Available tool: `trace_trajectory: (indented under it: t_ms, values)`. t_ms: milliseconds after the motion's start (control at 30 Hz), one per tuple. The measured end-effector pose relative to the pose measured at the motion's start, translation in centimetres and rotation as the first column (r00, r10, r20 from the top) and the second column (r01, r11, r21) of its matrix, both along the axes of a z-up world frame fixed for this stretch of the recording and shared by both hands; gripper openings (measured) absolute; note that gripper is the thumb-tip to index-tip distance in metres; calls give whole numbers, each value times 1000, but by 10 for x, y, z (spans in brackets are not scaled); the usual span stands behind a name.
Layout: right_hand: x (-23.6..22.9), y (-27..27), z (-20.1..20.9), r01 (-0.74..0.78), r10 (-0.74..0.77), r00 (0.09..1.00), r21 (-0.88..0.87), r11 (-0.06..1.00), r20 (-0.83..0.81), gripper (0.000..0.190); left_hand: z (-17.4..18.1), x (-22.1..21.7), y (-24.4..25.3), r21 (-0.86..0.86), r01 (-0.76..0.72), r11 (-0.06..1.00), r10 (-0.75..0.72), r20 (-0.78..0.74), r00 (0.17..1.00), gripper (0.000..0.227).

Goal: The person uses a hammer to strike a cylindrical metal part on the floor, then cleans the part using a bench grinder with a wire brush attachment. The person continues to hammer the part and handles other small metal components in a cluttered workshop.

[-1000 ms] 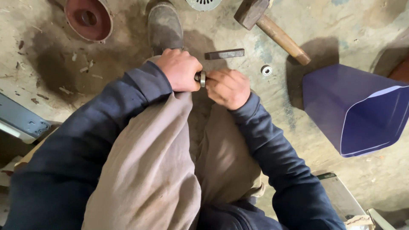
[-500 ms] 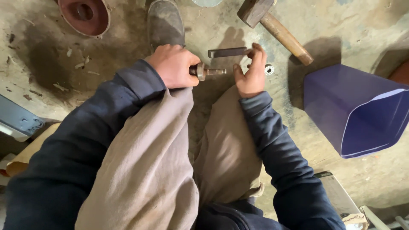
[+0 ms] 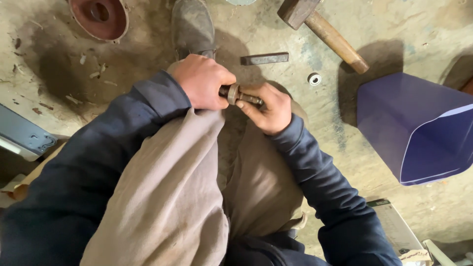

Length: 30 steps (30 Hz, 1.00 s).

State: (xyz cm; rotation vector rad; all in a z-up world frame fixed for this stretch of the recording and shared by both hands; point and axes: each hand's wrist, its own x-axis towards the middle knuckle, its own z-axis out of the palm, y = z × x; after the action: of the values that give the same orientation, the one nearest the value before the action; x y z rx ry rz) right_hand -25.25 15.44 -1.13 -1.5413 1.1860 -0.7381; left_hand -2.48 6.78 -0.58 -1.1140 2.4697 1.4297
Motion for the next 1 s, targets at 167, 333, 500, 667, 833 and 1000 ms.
trace_trajectory:
  t_ms: [167,333,500,667,833,1000]
  values:
    - [5,-3,6,-35,28,997,-101,994,-71,27,-1,1,3,-85,65,994,-67,-20,998,23]
    - [0,8,4,-62,51,986,-61,996,-160,23,-5,8,5,-203,28,979,-60,-152,987,22]
    - [-1,3,5,-121,118,992,-64,991,-46,21,1,14,4,-269,-107,957,-21,-431,902,22]
    - [-4,4,-2,-133,132,991,-80,988,-16,19,8,18,3,-272,-106,956,-33,-461,887,28]
    - [-2,2,4,-123,123,992,-33,992,-6,21,13,16,-1,-332,-100,938,-76,-478,875,26]
    - [-2,0,13,-141,143,988,-32,989,60,25,11,11,1,-350,-99,932,-95,-495,864,21]
